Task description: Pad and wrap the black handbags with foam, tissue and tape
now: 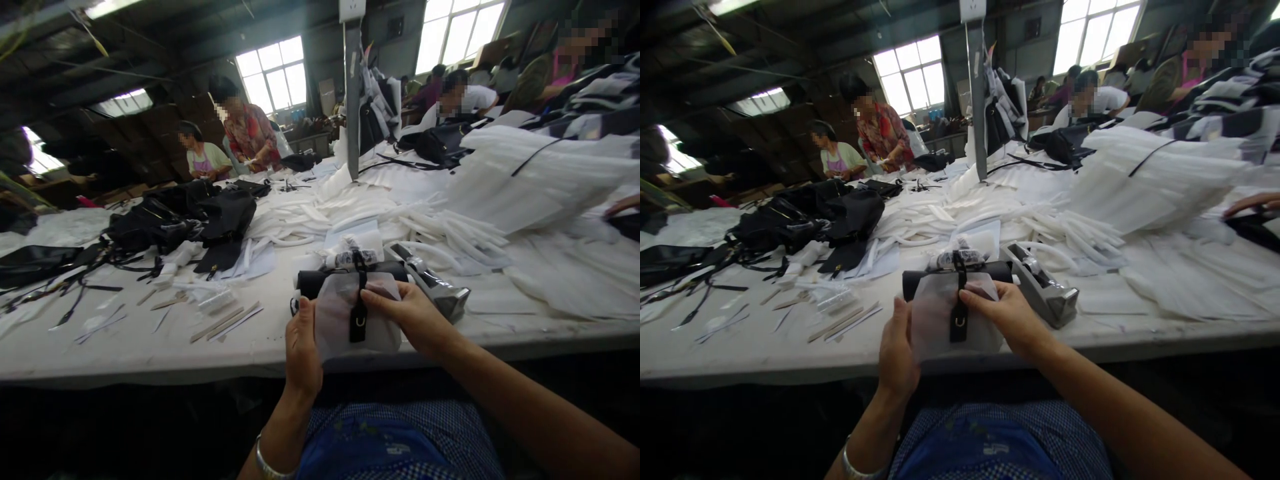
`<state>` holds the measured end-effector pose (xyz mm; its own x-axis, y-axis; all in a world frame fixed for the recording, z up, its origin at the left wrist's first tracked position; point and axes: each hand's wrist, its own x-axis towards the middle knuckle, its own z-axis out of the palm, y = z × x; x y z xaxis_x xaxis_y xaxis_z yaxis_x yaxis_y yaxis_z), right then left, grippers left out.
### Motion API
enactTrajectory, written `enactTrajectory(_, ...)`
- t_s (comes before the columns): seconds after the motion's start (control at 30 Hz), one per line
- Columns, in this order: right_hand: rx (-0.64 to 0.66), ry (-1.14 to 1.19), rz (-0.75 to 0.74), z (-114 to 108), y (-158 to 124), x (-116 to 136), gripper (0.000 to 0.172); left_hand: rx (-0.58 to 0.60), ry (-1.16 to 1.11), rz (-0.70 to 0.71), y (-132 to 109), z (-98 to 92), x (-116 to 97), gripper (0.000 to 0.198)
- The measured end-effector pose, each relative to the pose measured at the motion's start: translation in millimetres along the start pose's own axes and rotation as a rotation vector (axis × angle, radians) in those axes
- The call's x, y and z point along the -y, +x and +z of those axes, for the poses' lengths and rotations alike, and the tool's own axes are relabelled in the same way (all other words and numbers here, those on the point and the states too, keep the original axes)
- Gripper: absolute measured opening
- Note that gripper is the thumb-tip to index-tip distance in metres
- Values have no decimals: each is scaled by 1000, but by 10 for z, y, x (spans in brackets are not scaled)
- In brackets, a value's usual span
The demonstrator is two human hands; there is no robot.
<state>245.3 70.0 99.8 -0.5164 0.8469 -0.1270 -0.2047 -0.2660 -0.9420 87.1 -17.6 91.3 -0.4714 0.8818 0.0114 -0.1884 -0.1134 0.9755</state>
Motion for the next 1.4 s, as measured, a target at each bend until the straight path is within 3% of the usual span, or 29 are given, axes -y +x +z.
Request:
enactTrajectory(0.13,12,70,19,43,-6,-19,34,143,97,-54,-118,38,96,50)
enactTrajectory(0.3,-41,-47,-25,83,-11,11,37,-4,58,-57,-155,164,223,41)
enactTrajectory(0.53,-234,-441,-285,-89,-56,63,38,2,127,67,-130,162,195,36)
enactTrajectory(0.63,-267,-332,-220,-152,-105,81,34,-14,177,105,-146,136,217,38)
enactTrajectory(0.8,-149,278,-73,-131,-196,-41,47,-36,188,91,-181,117,247,41)
enactTrajectory(0.87,-144,363,-19,-80,-238,-182,41,-29,157,72,-193,120,247,40)
enactTrajectory(0.97,-102,240,19,23,-282,-379,24,-7,139,63,-203,126,255,41)
enactTrajectory(1.1,-120,26,-147,152,-252,-399,12,-18,149,65,-195,123,291,40)
enactTrajectory(1.23,-114,-99,-172,244,-184,-284,20,0,122,20,-175,108,282,39)
enactTrajectory(1.4,-139,-8,-155,298,-137,-309,19,-23,165,64,-182,125,192,35)
